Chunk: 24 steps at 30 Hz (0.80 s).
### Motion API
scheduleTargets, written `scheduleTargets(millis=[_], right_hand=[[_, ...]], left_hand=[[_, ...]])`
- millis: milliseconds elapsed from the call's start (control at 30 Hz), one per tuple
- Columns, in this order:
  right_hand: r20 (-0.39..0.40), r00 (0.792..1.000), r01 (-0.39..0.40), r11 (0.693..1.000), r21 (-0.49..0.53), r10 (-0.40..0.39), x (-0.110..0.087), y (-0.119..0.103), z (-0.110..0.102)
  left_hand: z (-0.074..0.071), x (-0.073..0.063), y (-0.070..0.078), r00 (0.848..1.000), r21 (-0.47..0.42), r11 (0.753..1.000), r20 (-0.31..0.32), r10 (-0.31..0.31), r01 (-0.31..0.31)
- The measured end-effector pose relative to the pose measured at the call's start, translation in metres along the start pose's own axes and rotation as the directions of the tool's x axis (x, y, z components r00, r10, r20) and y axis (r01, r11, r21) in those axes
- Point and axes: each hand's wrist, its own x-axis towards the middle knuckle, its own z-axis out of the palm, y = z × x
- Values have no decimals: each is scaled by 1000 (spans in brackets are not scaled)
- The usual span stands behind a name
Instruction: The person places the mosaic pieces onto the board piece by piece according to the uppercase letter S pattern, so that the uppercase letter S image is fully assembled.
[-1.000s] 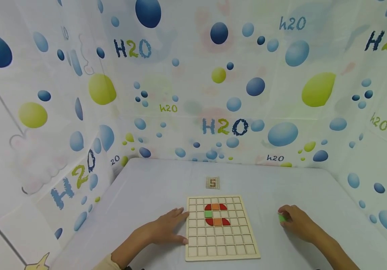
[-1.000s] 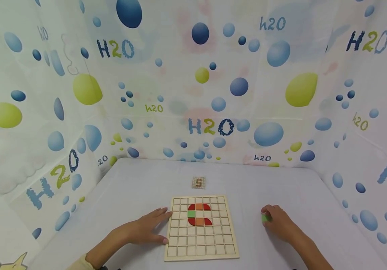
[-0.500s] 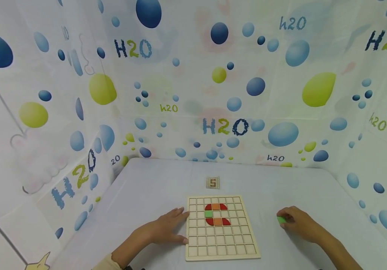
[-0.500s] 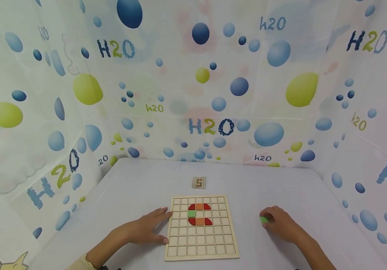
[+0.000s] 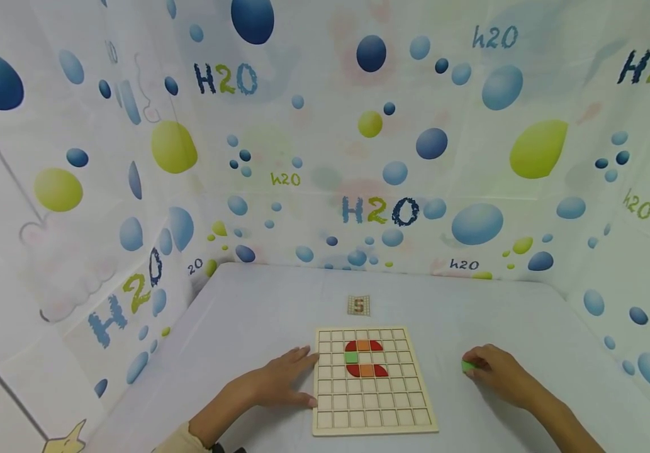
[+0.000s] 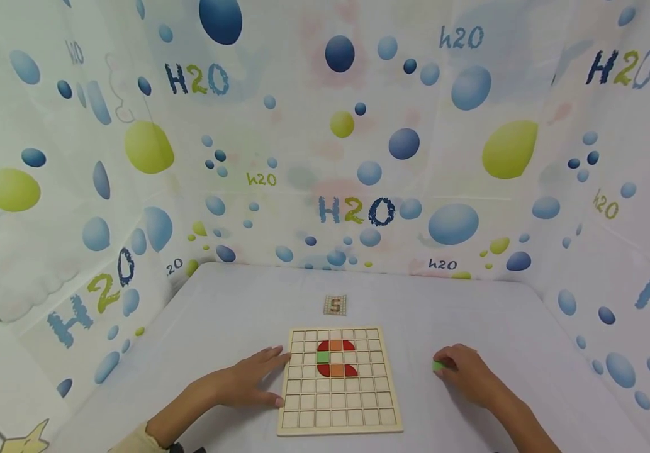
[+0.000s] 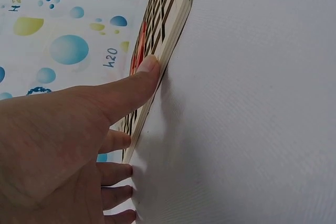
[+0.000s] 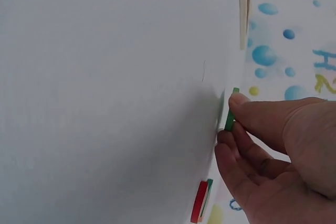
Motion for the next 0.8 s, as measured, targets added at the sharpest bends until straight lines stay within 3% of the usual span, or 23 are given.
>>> scheduleTargets(millis=[400, 667, 800], right_hand=[[14, 992, 122, 991, 48, -123, 6, -42, 16], [68, 991, 109, 993, 50, -113, 15, -79, 41], [103, 976, 180, 979, 98, -190, 16, -93, 52]], left_hand=[[-1, 1, 0, 1000, 8, 1000, -2, 4, -4], [-1, 2, 1, 1000, -4, 1000, 5, -3, 3], [-1, 2, 1, 1000, -9, 1000, 11, -11, 12]])
